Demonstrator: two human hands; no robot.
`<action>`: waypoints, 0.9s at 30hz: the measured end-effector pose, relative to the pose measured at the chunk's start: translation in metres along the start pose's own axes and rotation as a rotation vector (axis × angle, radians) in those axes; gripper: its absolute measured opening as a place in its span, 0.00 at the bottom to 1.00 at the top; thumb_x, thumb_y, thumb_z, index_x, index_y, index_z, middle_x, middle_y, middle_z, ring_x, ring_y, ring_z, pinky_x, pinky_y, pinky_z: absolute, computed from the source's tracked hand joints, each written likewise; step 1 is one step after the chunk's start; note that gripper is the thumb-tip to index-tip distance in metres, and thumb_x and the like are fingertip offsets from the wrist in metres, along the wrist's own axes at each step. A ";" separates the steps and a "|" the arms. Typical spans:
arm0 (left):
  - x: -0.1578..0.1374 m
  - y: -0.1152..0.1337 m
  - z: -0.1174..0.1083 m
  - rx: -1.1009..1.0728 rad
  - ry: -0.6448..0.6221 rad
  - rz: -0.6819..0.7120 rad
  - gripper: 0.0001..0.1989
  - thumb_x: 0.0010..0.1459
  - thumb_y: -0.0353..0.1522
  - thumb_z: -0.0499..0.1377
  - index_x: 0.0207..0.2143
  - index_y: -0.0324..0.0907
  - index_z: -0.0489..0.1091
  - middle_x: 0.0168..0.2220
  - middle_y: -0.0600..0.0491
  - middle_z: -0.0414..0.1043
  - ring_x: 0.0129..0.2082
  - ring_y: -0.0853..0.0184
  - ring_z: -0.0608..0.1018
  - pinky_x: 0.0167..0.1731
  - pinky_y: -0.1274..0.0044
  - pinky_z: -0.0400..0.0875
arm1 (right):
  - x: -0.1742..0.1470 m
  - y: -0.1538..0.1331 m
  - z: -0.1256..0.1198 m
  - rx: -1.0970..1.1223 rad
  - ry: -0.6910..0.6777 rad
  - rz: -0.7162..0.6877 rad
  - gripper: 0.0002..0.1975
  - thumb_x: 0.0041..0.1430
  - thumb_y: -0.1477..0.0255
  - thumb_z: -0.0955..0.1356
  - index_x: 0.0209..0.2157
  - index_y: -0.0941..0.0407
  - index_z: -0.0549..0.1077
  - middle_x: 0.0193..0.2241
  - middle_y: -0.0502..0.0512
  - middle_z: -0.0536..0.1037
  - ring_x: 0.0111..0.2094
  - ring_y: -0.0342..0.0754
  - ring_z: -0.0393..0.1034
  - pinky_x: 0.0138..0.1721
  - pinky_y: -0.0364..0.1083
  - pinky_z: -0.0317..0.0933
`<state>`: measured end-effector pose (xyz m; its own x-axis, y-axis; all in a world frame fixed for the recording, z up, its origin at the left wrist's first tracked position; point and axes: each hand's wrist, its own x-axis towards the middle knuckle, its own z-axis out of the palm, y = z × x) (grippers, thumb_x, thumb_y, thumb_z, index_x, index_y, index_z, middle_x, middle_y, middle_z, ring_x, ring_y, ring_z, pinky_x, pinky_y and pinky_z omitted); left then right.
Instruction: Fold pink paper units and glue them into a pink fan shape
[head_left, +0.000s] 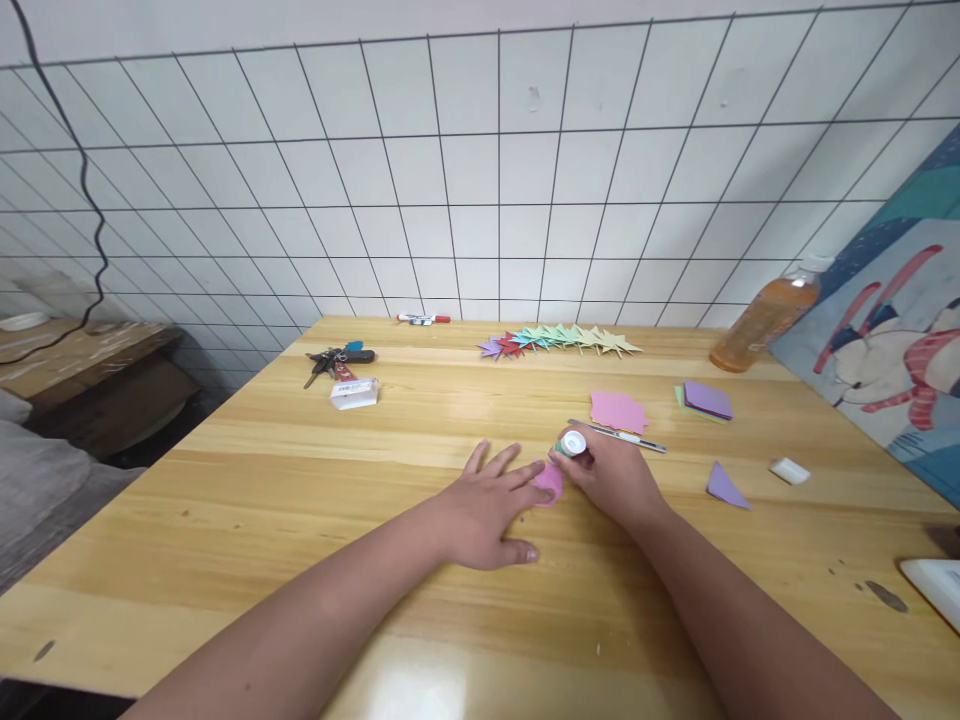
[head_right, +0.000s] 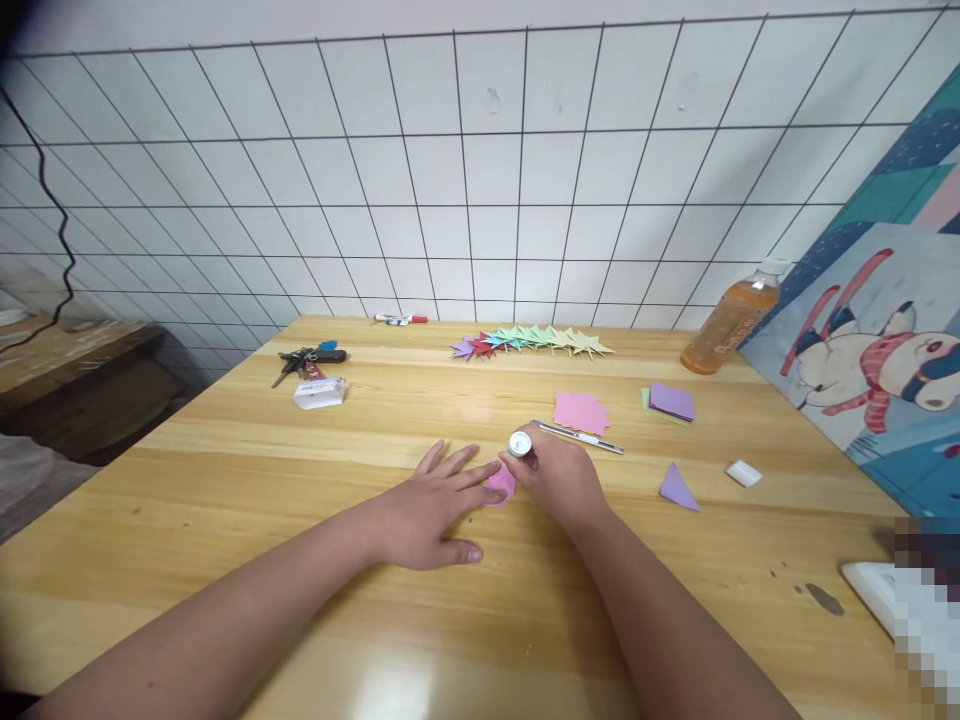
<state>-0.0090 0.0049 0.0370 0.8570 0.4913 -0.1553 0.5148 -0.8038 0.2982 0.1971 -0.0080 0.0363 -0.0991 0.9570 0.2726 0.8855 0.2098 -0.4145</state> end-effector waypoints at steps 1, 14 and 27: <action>0.000 0.000 0.000 -0.003 -0.005 -0.001 0.34 0.50 0.51 0.50 0.57 0.55 0.47 0.63 0.54 0.38 0.61 0.50 0.37 0.53 0.50 0.31 | 0.000 0.001 0.000 0.001 0.013 0.011 0.07 0.53 0.64 0.62 0.29 0.53 0.66 0.20 0.46 0.72 0.22 0.42 0.65 0.23 0.40 0.51; -0.001 0.003 -0.002 -0.023 -0.017 -0.018 0.33 0.50 0.50 0.51 0.57 0.55 0.47 0.63 0.53 0.38 0.61 0.50 0.38 0.54 0.51 0.31 | -0.003 -0.001 -0.005 -0.014 0.025 0.028 0.10 0.54 0.62 0.61 0.28 0.54 0.65 0.18 0.47 0.70 0.21 0.44 0.63 0.23 0.41 0.48; -0.001 0.002 0.000 -0.026 -0.017 -0.027 0.32 0.50 0.51 0.50 0.57 0.56 0.47 0.63 0.54 0.36 0.61 0.49 0.40 0.53 0.49 0.31 | -0.003 -0.006 -0.007 -0.100 -0.051 -0.012 0.09 0.53 0.65 0.62 0.24 0.55 0.64 0.17 0.47 0.70 0.20 0.42 0.62 0.23 0.41 0.45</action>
<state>-0.0087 0.0028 0.0382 0.8434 0.5064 -0.1794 0.5368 -0.7814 0.3181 0.1958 -0.0136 0.0442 -0.1304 0.9640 0.2316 0.9247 0.2025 -0.3224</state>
